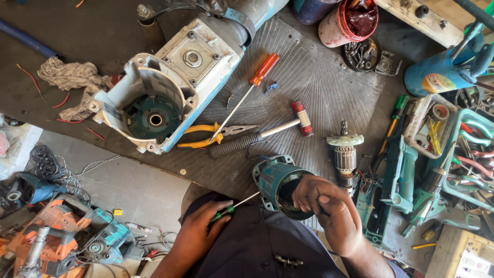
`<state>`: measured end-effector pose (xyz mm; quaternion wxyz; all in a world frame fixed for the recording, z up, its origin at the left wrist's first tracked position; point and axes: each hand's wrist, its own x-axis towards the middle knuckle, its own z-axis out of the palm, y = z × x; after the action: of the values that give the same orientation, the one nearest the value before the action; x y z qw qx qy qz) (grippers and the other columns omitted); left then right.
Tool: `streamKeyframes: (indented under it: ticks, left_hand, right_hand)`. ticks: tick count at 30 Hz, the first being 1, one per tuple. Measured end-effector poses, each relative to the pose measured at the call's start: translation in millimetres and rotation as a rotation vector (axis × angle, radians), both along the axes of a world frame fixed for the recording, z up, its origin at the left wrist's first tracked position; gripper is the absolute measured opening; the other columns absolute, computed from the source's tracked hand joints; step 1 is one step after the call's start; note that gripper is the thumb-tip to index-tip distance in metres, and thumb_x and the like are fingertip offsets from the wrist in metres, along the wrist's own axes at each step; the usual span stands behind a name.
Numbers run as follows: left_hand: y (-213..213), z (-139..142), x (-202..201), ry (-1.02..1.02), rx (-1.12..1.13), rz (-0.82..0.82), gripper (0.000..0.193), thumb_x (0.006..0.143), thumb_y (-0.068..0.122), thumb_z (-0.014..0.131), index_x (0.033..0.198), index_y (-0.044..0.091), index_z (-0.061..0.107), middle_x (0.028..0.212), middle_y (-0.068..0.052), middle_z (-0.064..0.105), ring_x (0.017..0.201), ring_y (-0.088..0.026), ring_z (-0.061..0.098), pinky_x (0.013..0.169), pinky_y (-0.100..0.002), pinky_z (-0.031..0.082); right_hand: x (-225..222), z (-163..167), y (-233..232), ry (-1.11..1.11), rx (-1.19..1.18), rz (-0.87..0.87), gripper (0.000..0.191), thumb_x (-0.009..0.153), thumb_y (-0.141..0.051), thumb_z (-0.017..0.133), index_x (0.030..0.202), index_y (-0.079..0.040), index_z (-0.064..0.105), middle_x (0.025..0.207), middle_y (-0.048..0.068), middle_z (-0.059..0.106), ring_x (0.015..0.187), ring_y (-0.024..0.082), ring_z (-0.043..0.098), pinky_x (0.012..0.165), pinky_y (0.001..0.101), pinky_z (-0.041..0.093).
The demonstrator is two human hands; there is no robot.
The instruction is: The person uses a green-handled screwdriver to adjust internal components inside a teal motor housing. They repeatedly probe and reposition wires and parts within the housing while holding it steady with the other hand.
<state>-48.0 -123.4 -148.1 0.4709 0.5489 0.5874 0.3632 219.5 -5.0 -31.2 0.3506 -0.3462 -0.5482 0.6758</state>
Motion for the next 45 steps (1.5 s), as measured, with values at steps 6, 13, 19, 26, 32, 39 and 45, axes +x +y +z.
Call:
streamKeyframes:
  ticks: [6, 13, 19, 26, 32, 39, 45]
  left_hand:
    - [11.2, 17.8, -11.0, 0.104, -0.013, -0.042, 0.031, 0.087, 0.018, 0.077, 0.118, 0.012, 0.074, 0.101, -0.01, 0.076, 0.094, -0.03, 0.073, 0.08, -0.036, 0.057]
    - [34.6, 21.5, -19.5, 0.056, -0.151, -0.026, 0.03, 0.085, 0.019, 0.076, 0.115, 0.012, 0.074, 0.103, -0.009, 0.077, 0.093, -0.024, 0.076, 0.081, -0.033, 0.058]
    - [23.4, 13.7, -20.8, 0.022, -0.259, -0.022, 0.032, 0.086, 0.017, 0.075, 0.118, 0.013, 0.073, 0.102, -0.008, 0.078, 0.095, -0.021, 0.077, 0.083, -0.032, 0.057]
    - [29.4, -7.8, 17.0, 0.086, -0.035, 0.003, 0.034, 0.085, 0.016, 0.078, 0.117, 0.009, 0.068, 0.105, -0.012, 0.075, 0.097, -0.03, 0.074, 0.083, -0.036, 0.057]
    - [35.2, 23.4, 21.5, 0.325, 0.157, -0.11, 0.035, 0.078, 0.006, 0.076, 0.11, 0.005, 0.063, 0.104, -0.021, 0.066, 0.094, -0.04, 0.065, 0.078, -0.046, 0.053]
    - [81.4, 27.3, 24.7, 0.339, -0.14, -0.28, 0.039, 0.072, 0.023, 0.089, 0.099, 0.009, 0.064, 0.082, -0.009, 0.074, 0.083, -0.035, 0.073, 0.069, -0.047, 0.057]
    - [95.3, 6.3, 58.0, 0.179, -0.208, -0.252, 0.045, 0.068, 0.029, 0.091, 0.097, 0.006, 0.064, 0.075, -0.013, 0.071, 0.07, -0.032, 0.075, 0.065, -0.042, 0.059]
  right_hand:
    - [13.3, 11.6, -5.1, 0.412, 0.048, -0.192, 0.045, 0.107, -0.035, 0.045, 0.075, -0.004, 0.046, 0.074, 0.01, 0.048, 0.073, 0.024, 0.047, 0.072, 0.0386, 0.041]
    - [97.4, 40.8, 10.6, 0.679, 0.132, -0.472, 0.018, 0.092, -0.024, 0.058, 0.09, -0.007, 0.055, 0.068, 0.006, 0.047, 0.052, 0.015, 0.048, 0.053, 0.0331, 0.041]
    - [83.7, 16.9, 0.8, -0.521, 0.17, -0.456, 0.01, 0.093, -0.012, 0.068, 0.091, -0.002, 0.066, 0.082, 0.01, 0.061, 0.065, 0.012, 0.051, 0.06, 0.0272, 0.041]
    - [29.1, 7.1, -3.7, -0.835, 0.196, -0.275, 0.038, 0.081, -0.022, 0.077, 0.113, -0.003, 0.072, 0.113, 0.009, 0.072, 0.085, 0.016, 0.069, 0.063, 0.03, 0.053]
    - [11.2, -0.3, -16.6, -0.91, 0.291, -0.297, 0.039, 0.083, -0.022, 0.077, 0.115, 0.001, 0.07, 0.101, 0.017, 0.074, 0.087, 0.032, 0.075, 0.073, 0.0363, 0.056]
    - [-1.0, -1.3, 2.5, -0.956, 0.507, -0.332, 0.022, 0.094, -0.016, 0.067, 0.109, -0.003, 0.074, 0.1, 0.017, 0.075, 0.086, 0.035, 0.074, 0.072, 0.039, 0.057]
    - [0.4, 10.7, 43.5, -0.806, 0.62, -0.146, 0.024, 0.093, -0.015, 0.067, 0.114, -0.005, 0.074, 0.106, 0.015, 0.076, 0.093, 0.033, 0.075, 0.079, 0.0378, 0.058]
